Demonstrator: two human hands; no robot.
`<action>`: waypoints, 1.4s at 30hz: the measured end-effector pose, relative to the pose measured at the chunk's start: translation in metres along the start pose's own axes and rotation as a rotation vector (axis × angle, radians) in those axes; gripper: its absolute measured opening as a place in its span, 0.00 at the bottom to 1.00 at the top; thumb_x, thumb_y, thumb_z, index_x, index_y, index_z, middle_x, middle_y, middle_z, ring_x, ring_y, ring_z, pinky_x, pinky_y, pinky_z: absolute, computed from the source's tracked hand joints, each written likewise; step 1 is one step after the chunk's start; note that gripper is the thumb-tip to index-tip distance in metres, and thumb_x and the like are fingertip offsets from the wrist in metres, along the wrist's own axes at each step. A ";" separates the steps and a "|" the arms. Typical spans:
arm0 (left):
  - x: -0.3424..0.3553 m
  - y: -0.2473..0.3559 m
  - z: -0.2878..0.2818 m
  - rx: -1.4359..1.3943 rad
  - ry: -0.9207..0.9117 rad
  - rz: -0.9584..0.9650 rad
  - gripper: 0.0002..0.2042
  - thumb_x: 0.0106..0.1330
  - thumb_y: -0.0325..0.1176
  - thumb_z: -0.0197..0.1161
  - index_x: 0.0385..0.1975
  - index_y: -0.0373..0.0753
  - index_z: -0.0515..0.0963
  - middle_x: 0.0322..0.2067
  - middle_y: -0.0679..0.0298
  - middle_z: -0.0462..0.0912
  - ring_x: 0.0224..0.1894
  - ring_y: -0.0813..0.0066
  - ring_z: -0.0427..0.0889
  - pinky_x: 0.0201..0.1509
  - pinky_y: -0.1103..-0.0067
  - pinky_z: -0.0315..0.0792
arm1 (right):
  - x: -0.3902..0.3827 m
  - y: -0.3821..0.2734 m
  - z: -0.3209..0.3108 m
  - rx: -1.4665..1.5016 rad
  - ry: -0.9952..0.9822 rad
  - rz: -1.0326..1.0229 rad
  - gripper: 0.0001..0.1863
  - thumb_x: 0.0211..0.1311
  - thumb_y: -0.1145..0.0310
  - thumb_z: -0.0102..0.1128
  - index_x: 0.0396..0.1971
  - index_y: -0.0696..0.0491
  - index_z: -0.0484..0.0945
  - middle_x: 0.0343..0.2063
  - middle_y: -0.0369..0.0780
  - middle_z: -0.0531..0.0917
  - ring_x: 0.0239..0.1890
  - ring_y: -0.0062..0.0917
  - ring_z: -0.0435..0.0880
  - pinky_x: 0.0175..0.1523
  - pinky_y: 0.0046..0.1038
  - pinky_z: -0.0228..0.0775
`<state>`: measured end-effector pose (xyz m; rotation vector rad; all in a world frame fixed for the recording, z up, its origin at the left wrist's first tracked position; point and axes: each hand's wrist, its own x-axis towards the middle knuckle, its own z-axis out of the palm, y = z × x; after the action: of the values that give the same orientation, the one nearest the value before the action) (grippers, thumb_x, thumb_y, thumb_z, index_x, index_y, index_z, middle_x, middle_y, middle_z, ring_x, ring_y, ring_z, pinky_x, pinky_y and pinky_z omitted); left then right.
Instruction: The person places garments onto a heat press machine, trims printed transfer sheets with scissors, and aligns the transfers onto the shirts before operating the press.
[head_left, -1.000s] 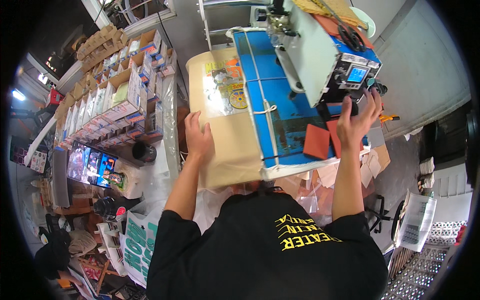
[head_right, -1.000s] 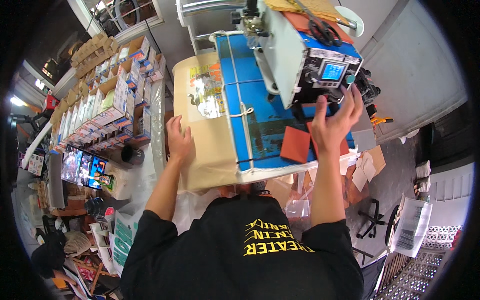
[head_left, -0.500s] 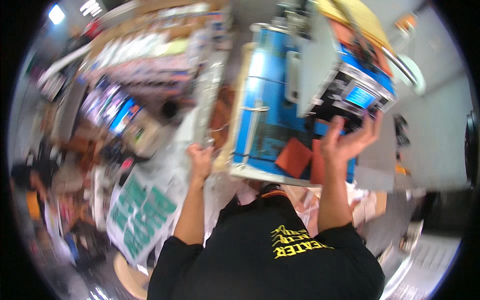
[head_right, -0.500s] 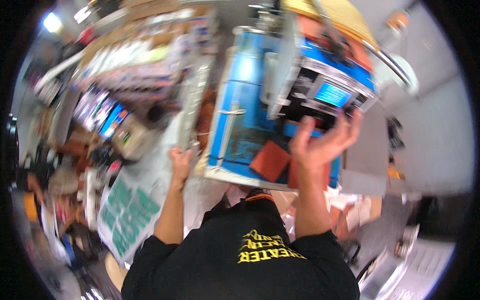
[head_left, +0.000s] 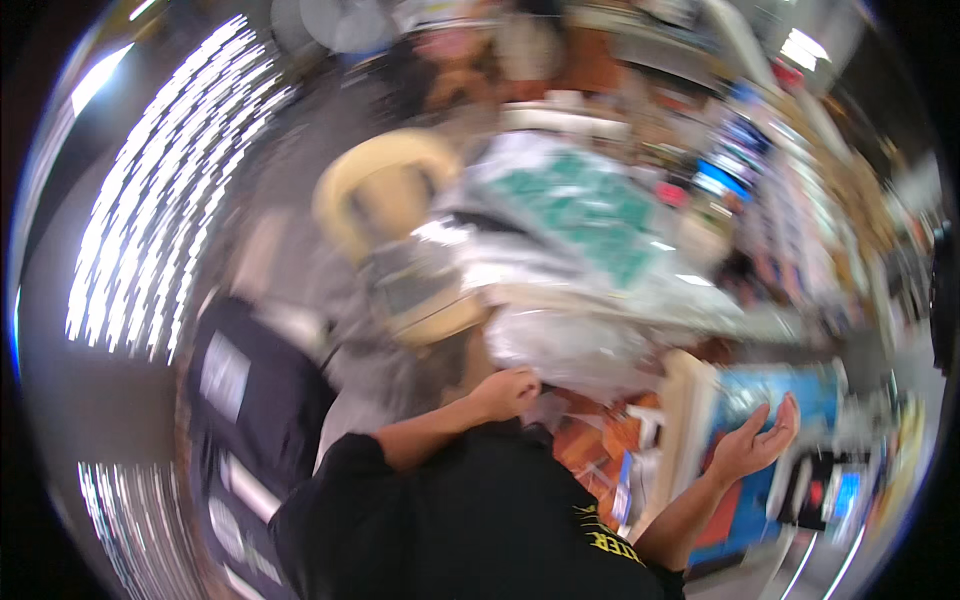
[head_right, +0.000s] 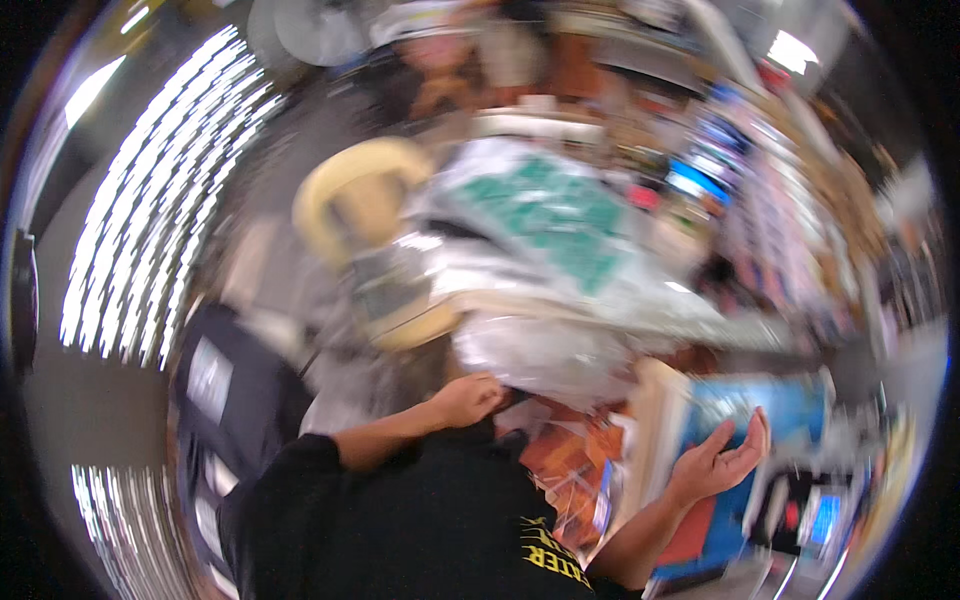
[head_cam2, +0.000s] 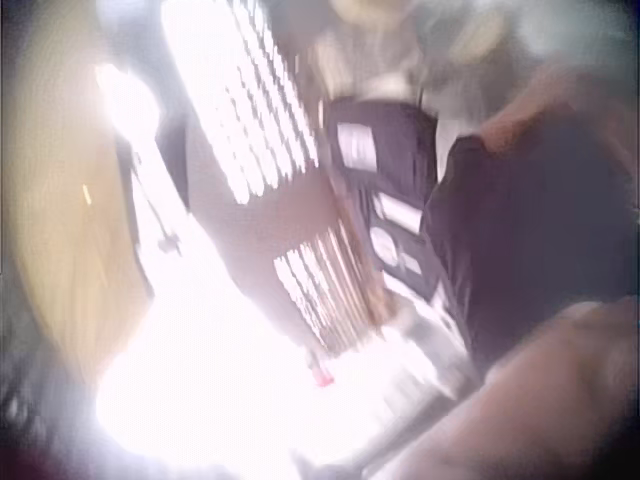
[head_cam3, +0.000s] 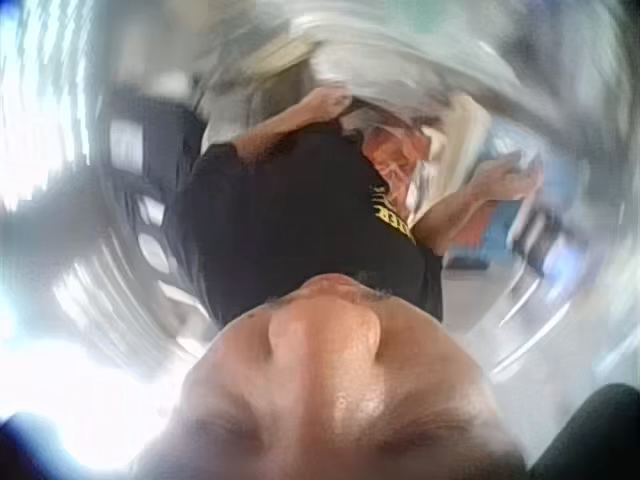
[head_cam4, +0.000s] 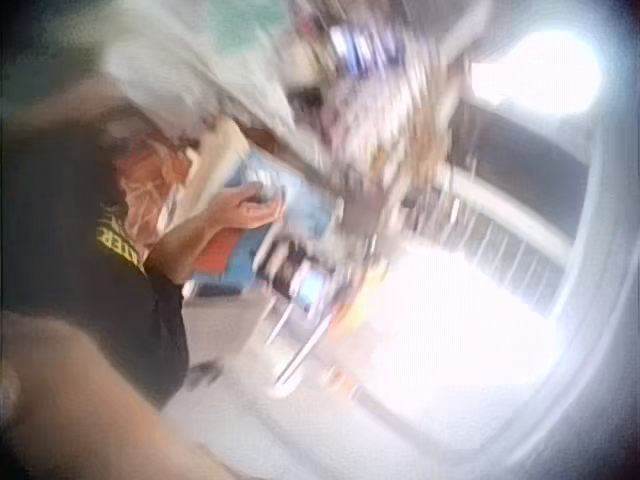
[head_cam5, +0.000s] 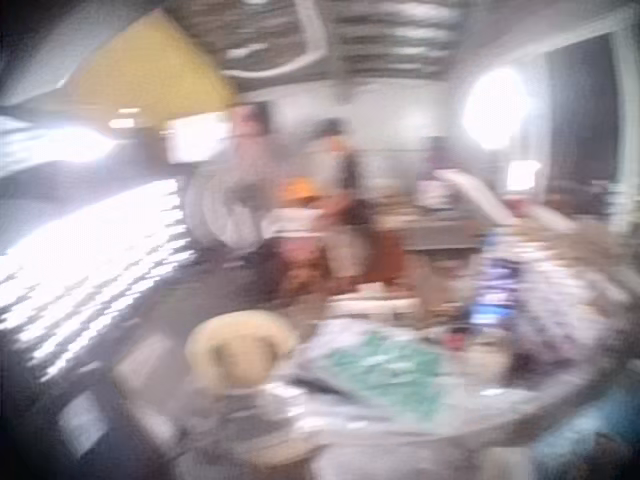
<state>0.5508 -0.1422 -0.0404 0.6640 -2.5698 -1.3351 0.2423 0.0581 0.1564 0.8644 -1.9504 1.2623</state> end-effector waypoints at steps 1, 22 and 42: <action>-0.037 -0.006 -0.006 0.004 0.165 -0.016 0.07 0.66 0.34 0.57 0.34 0.37 0.76 0.39 0.56 0.77 0.42 0.55 0.80 0.46 0.66 0.75 | -0.026 -0.009 0.025 -0.043 -0.223 0.050 0.12 0.68 0.74 0.56 0.47 0.62 0.76 0.48 0.48 0.80 0.51 0.36 0.79 0.60 0.34 0.68; -0.536 -0.219 -0.130 0.527 1.211 -1.512 0.33 0.66 0.50 0.54 0.68 0.38 0.63 0.71 0.51 0.57 0.74 0.49 0.49 0.76 0.52 0.39 | -0.538 -0.594 0.239 0.830 -1.695 -1.436 0.05 0.58 0.69 0.58 0.32 0.54 0.78 0.32 0.42 0.81 0.38 0.39 0.82 0.44 0.40 0.75; -0.551 -0.214 -0.154 0.238 1.122 -1.542 0.34 0.66 0.50 0.54 0.70 0.40 0.59 0.73 0.53 0.51 0.76 0.52 0.43 0.77 0.52 0.33 | -0.534 -0.824 0.420 0.537 -1.334 -0.750 0.12 0.52 0.71 0.59 0.36 0.53 0.85 0.34 0.45 0.87 0.38 0.37 0.87 0.46 0.35 0.78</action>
<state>1.1581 -0.1082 -0.0944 2.6437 -1.0148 -0.3419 1.1396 -0.5011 0.0061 2.9039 -1.6569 0.7062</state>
